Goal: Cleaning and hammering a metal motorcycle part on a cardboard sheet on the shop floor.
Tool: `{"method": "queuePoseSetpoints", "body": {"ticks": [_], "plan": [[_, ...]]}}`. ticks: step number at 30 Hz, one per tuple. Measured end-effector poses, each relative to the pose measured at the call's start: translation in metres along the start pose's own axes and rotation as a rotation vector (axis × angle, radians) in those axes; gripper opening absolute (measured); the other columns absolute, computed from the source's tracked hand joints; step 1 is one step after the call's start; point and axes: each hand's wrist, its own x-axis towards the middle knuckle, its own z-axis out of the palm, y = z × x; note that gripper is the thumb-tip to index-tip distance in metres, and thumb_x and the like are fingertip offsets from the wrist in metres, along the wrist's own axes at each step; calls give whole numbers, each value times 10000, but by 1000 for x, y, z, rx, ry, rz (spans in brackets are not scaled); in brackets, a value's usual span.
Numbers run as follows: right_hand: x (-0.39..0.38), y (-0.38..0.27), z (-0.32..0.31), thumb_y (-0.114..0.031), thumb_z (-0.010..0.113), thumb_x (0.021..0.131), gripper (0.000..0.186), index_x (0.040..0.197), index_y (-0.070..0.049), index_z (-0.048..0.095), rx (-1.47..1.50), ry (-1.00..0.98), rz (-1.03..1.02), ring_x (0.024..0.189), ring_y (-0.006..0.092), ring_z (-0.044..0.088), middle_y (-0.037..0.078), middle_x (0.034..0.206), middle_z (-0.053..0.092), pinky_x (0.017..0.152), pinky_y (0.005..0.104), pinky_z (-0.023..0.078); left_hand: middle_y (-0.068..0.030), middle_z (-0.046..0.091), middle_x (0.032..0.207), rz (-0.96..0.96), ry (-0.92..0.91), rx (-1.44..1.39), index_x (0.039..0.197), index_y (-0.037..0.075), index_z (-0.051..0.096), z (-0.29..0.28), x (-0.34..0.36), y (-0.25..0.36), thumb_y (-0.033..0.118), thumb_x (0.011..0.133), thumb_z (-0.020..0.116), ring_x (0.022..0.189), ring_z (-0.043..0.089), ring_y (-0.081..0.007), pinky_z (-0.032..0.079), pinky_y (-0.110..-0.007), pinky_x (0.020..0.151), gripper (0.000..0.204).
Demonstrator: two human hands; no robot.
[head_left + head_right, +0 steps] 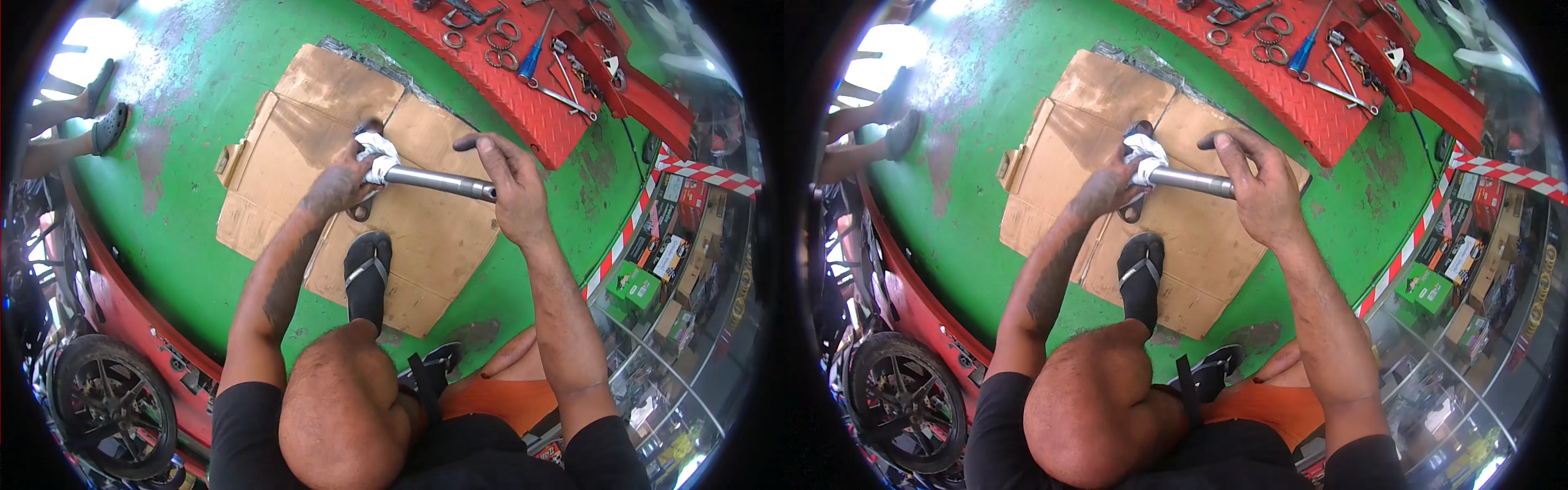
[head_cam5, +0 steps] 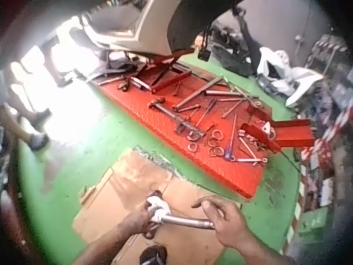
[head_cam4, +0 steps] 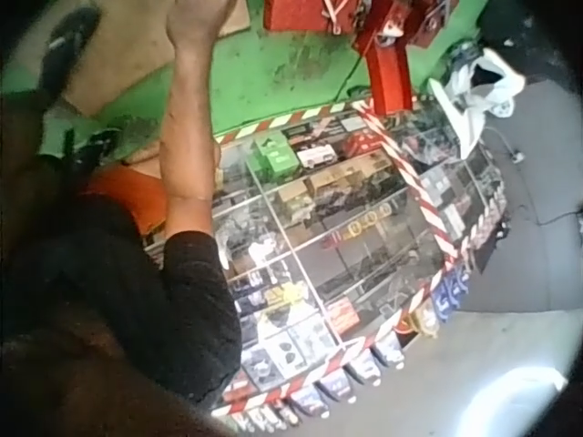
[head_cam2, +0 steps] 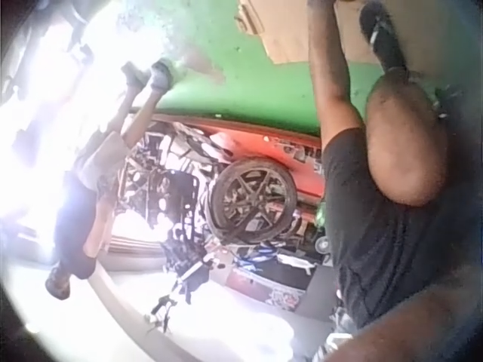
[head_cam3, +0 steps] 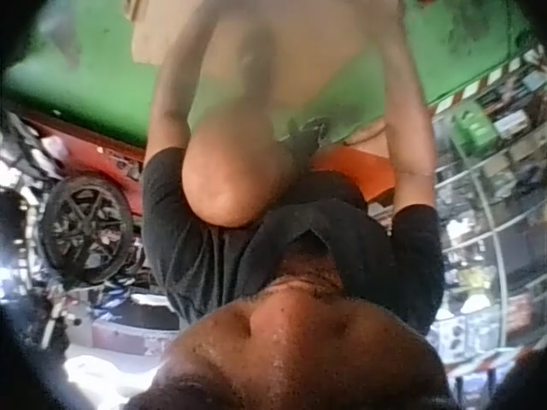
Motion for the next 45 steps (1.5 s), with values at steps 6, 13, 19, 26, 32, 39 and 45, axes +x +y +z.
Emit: {"method": "queuePoseSetpoints", "body": {"ticks": [6,13,19,26,32,39,45], "plan": [[2,-11,8,-315,492,1065,393,1063,18,701,-59,-29,9,956,118,575,59,999,688,893,285,428,-185,597,1129,-143,146,-53,1263,44,602,49,-23,-19,106,782,766,938,659,-387,553,-454,810,512],[4,-20,15,-306,513,1054,371,1039,7,712,-149,-19,21,811,89,512,11,856,633,754,272,419,-198,603,1110,-377,80,-388,1094,14,699,39,-62,-18,124,819,766,968,636,-386,530,-438,845,304],[3,-15,16,-265,600,1002,307,998,23,709,-138,-11,22,961,213,653,124,961,708,884,340,482,-187,552,1260,-167,254,-175,1123,31,668,2,-39,-15,94,791,773,1176,502,-402,459,-436,1001,353],[10,-23,28,-197,611,991,235,983,23,693,-161,-26,-76,953,192,639,101,943,680,906,338,475,-134,662,1212,234,-128,-78,1175,64,633,7,20,-34,76,714,793,1183,580,-339,434,-435,1043,488],[23,-41,50,-195,652,938,209,978,6,687,-214,-200,-276,976,310,640,161,959,669,924,400,473,-156,685,1122,212,-352,-366,1123,123,665,11,44,-66,121,713,817,1093,610,-384,486,-457,977,438],[26,-57,80,-234,666,910,246,974,2,688,-210,-119,-335,985,350,624,172,954,666,927,426,475,-141,696,1043,-60,84,-434,1105,69,674,9,-13,-13,81,785,722,997,660,-347,543,-428,862,324],[37,-69,109,-241,653,927,272,952,29,678,-173,-163,-358,926,328,633,169,916,654,867,416,489,-60,693,836,-389,333,-881,1087,38,654,13,-44,-18,150,929,670,734,658,-171,536,-308,670,194]]}}
